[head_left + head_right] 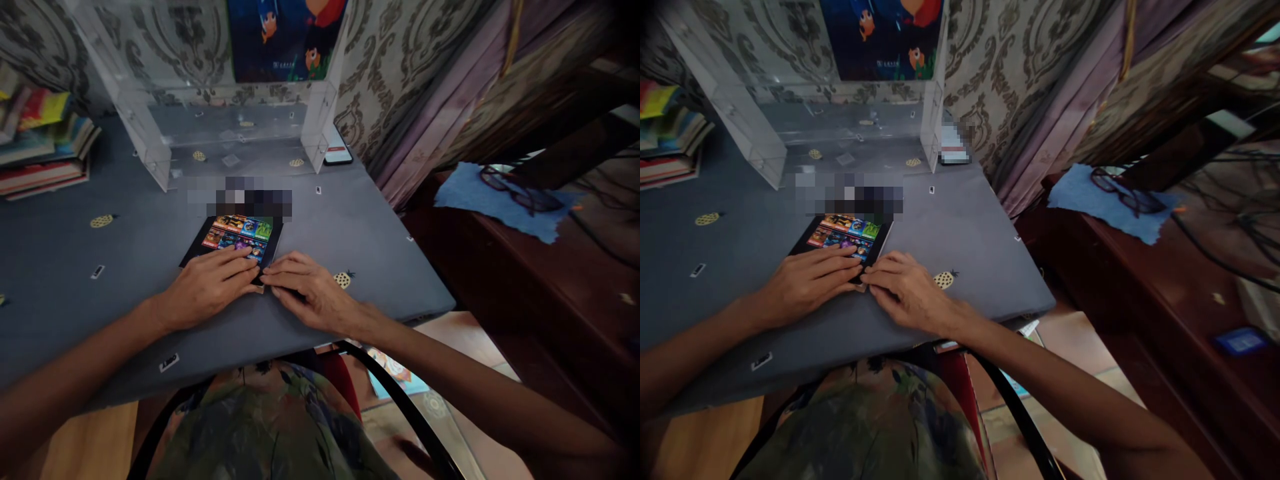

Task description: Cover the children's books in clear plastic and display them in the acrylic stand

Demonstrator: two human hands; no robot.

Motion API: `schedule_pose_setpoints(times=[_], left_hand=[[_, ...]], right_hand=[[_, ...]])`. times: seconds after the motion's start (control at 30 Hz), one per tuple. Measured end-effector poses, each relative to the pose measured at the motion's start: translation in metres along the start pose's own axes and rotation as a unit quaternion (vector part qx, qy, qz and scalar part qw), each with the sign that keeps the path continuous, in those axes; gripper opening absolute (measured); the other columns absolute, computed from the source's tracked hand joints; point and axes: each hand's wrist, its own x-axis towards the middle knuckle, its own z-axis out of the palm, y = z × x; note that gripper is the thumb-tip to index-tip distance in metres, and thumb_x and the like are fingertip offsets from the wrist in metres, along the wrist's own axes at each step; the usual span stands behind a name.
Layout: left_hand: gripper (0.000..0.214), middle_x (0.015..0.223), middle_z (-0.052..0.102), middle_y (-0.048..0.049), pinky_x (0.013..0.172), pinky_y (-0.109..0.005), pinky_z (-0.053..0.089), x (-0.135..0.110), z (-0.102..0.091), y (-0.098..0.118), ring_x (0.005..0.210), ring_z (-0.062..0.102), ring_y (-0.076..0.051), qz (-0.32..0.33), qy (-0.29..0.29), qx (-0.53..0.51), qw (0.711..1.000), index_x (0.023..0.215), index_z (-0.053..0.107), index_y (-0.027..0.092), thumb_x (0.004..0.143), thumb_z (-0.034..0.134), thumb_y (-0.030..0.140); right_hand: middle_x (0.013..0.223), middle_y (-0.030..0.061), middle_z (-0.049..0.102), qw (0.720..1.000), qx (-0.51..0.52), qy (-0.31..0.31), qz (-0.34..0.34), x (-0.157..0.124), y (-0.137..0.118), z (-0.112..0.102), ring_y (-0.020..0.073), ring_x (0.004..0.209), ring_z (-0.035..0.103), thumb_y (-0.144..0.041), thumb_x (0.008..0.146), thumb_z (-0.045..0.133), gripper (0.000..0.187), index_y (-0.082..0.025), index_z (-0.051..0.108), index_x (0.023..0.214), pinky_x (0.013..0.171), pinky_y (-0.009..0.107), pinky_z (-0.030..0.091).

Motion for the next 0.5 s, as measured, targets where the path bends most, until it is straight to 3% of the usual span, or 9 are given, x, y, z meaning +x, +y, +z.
schedule_pose_setpoints(times=[0.37,0.5], left_hand=[[0.026,0.11,0.076,-0.0074,0.101,-0.038,0.057,0.0006,-0.0023,0.0003,0.116,0.068,-0.023,0.002,-0.003,0.001,1.0,0.11,0.07,0.015,0.103,0.047,0.023],[0.027,0.114,0.075,-0.0066,0.105,-0.039,0.055,-0.0028,-0.0006,0.0005,0.121,0.066,-0.023,-0.014,-0.017,-0.006,1.0,0.115,0.07,0.017,0.103,0.049,0.028]], right_hand=[[0.106,0.0107,0.073,1.0,0.013,0.001,0.016,0.0007,-0.0025,-0.0015,0.0215,0.102,0.064,-0.016,0.097,0.048,0.028,-0.017,0.07,0.114,0.092,0.043,0.054],[0.109,0.01,0.073,0.999,-0.036,-0.008,0.003,-0.0018,-0.0038,-0.0006,0.0229,0.106,0.063,-0.018,0.098,0.048,0.027,-0.019,0.071,0.113,0.092,0.044,0.053]])
